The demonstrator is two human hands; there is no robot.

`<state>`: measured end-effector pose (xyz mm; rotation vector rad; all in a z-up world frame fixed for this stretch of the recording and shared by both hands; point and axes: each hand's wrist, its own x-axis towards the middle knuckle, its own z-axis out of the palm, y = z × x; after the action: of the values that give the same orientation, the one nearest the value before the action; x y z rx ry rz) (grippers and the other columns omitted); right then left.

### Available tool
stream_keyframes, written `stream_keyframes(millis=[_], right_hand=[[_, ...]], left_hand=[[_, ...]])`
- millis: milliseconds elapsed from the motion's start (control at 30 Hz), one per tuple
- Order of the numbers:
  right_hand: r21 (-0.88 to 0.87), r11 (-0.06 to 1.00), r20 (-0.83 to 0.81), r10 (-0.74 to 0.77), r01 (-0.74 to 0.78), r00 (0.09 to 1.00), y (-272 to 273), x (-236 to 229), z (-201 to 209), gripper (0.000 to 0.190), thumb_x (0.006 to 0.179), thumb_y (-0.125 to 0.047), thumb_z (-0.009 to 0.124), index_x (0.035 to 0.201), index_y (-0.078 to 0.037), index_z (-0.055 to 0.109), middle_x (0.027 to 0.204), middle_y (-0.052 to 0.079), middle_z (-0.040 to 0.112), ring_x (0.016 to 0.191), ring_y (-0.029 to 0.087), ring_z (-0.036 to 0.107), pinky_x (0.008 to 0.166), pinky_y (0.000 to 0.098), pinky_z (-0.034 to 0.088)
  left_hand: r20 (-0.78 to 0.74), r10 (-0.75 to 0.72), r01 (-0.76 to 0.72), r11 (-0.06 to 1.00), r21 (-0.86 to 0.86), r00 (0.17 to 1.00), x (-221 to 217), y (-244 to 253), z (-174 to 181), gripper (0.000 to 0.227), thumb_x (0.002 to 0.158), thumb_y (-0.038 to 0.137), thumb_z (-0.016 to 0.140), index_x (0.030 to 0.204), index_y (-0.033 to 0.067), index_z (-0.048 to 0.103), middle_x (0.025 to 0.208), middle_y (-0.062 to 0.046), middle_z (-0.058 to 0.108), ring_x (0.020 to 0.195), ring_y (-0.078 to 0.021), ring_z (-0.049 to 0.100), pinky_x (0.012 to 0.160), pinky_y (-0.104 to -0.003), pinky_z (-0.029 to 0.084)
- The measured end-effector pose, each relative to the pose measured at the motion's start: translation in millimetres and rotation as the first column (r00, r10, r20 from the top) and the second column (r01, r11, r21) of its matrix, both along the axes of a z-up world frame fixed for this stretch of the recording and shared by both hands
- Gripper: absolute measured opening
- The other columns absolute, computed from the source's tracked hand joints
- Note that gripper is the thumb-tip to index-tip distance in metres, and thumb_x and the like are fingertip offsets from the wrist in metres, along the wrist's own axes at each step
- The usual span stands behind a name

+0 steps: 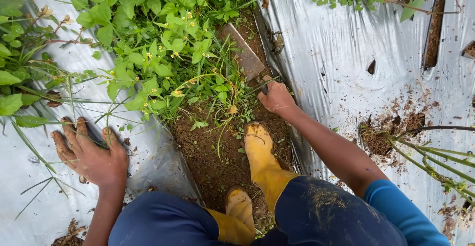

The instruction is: Using a hand trowel and hands to remove weeds from a garden bed covered in plastic mulch.

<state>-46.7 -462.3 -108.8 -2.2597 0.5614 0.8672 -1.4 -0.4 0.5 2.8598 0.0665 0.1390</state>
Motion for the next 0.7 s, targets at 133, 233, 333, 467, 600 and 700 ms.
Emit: stream_keyframes(millis=[133,233,333,467,600,700], right_hand=[[-0.061,0.998,-0.168,-0.021,0.011,0.985,26.3,25.6,31.6,0.069,0.1,-0.024,0.057,0.163,-0.008,0.032,0.075,0.02,0.068,0.059,0.027,0.063,0.055,0.0444,0.048],[-0.065,0.98,-0.269,0.162,-0.186,0.949,23.3,18.6,29.5,0.025,0.102,-0.026,0.06,0.1,-0.001,0.061,0.076,0.017,0.066,0.064,0.032,0.065,0.054,0.0474,0.048],[-0.038,0.969,-0.231,0.231,-0.246,0.945,8.6,10.3,20.0,0.02,0.099,-0.024,0.057,0.106,-0.006,0.062,0.074,0.015,0.066,0.059,0.029,0.063,0.054,0.0442,0.049],[-0.066,0.992,-0.143,0.095,-0.105,0.985,11.4,8.9,4.4,0.028,0.097,-0.021,0.062,0.075,-0.005,0.058,0.061,0.012,0.059,0.049,0.025,0.055,0.047,0.0419,0.041],[-0.028,0.998,-0.241,0.048,-0.056,0.969,20.7,17.7,21.9,0.024,0.101,-0.022,0.062,0.083,-0.01,0.053,0.068,0.01,0.058,0.056,0.025,0.057,0.05,0.0404,0.044],[0.016,0.998,-0.265,0.061,-0.059,0.962,18.3,6.8,14.6,0.021,0.1,-0.018,0.058,0.082,-0.013,0.051,0.062,0.005,0.05,0.051,0.019,0.053,0.044,0.0344,0.045]], left_hand=[[-0.006,-0.001,0.001,1.0,0.007,1.0,-2.1,-2.0,3.8,0.053,0.114,0.026,0.058,0.15,-0.0129,0.061,0.162,-0.028,0.043,0.149,-0.0474,0.027,0.117,-0.062,0.019],[-0.019,0.021,-0.022,1.0,-0.011,1.0,0.7,-3.0,4.9,0.051,0.11,0.022,0.06,0.149,-0.0114,0.06,0.163,-0.025,0.042,0.15,-0.0445,0.025,0.117,-0.061,0.02],[-0.019,0.008,-0.008,1.0,0.004,1.0,-0.7,0.1,0.4,0.055,0.114,0.029,0.056,0.15,-0.0136,0.061,0.162,-0.03,0.043,0.149,-0.0469,0.026,0.117,-0.061,0.019],[0.023,-0.025,0.024,1.0,0.006,0.999,-1.2,0.8,1.9,0.052,0.113,0.024,0.059,0.148,-0.0141,0.062,0.161,-0.029,0.044,0.148,-0.0482,0.029,0.117,-0.062,0.022],[-0.012,0.008,-0.008,1.0,-0.013,1.0,-0.9,-1.4,3.0,0.055,0.114,0.028,0.057,0.15,-0.0127,0.06,0.163,-0.028,0.041,0.15,-0.046,0.025,0.117,-0.062,0.019],[0.004,-0.006,0.006,1.0,0.003,1.0,-1.6,2.4,-1.0,0.056,0.116,0.03,0.056,0.149,-0.0145,0.061,0.161,-0.031,0.044,0.149,-0.0472,0.027,0.117,-0.062,0.02]])
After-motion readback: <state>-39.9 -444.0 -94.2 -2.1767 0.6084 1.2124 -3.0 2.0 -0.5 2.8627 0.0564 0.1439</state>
